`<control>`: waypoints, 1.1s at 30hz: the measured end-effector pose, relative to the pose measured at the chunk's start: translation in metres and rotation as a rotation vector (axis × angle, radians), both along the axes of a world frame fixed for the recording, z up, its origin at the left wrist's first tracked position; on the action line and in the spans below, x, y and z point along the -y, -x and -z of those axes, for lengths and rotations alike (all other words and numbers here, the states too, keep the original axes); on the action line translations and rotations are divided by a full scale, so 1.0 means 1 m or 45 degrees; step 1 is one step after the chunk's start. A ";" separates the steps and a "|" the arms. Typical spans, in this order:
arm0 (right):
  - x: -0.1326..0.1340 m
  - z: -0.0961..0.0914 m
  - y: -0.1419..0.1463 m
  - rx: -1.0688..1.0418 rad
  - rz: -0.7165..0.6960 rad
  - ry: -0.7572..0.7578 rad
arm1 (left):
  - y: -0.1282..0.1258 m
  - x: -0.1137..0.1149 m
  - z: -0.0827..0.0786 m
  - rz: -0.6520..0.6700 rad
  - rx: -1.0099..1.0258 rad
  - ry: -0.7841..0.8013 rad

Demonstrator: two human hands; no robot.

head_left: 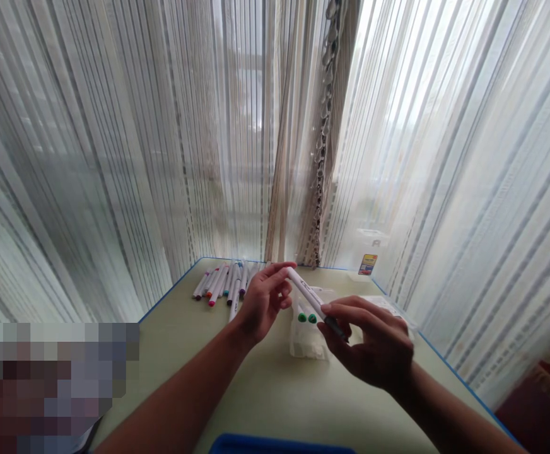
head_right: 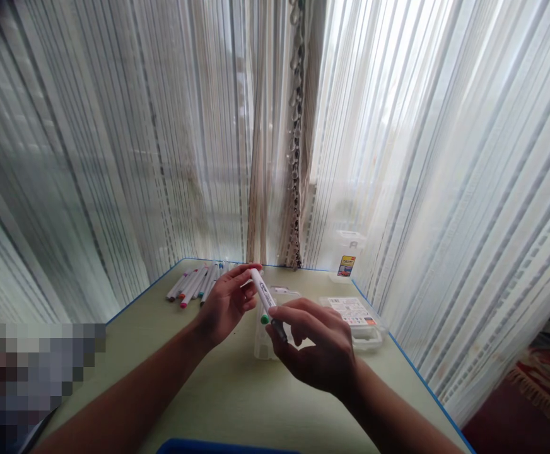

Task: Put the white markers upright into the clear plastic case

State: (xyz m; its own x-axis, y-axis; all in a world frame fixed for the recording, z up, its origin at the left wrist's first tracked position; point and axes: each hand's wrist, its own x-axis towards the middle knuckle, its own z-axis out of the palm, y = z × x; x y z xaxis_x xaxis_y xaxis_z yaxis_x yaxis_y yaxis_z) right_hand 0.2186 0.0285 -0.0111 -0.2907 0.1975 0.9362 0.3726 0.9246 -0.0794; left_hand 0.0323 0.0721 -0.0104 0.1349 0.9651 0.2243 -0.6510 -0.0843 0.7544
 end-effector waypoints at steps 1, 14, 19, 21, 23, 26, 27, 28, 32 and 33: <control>0.001 -0.001 -0.001 -0.024 -0.007 -0.024 | 0.000 0.000 0.000 -0.004 -0.012 -0.001; -0.002 -0.032 -0.022 -0.573 -0.082 0.162 | 0.006 -0.004 0.002 -0.231 -0.098 0.089; -0.004 -0.029 -0.020 -0.222 0.073 -0.003 | 0.006 -0.005 0.003 -0.296 -0.145 0.080; -0.005 -0.027 -0.019 -0.114 0.099 -0.029 | 0.006 -0.004 0.004 -0.313 -0.178 0.060; -0.006 -0.027 -0.018 -0.040 0.119 -0.046 | 0.006 -0.004 0.004 -0.329 -0.244 0.025; -0.008 -0.026 -0.019 0.108 0.127 0.001 | 0.003 -0.002 0.007 -0.337 -0.398 -0.035; -0.008 -0.026 -0.020 0.161 0.126 0.030 | 0.002 -0.002 0.008 -0.333 -0.443 -0.052; -0.009 -0.025 -0.021 0.210 0.122 0.060 | 0.001 -0.002 0.009 -0.329 -0.477 -0.065; -0.012 -0.020 -0.024 0.339 0.073 0.176 | -0.001 -0.002 0.011 -0.322 -0.521 -0.074; -0.013 -0.019 -0.025 0.363 0.059 0.199 | -0.001 -0.002 0.011 -0.325 -0.523 -0.072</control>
State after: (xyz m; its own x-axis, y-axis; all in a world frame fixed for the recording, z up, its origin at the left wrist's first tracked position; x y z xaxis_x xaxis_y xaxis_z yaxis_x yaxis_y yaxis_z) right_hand 0.2432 0.0412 0.0082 -0.5241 0.3517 0.7757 0.4416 0.8910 -0.1056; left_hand 0.0334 0.0740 -0.0214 -0.0160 0.9669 0.2547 -0.2538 -0.2503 0.9343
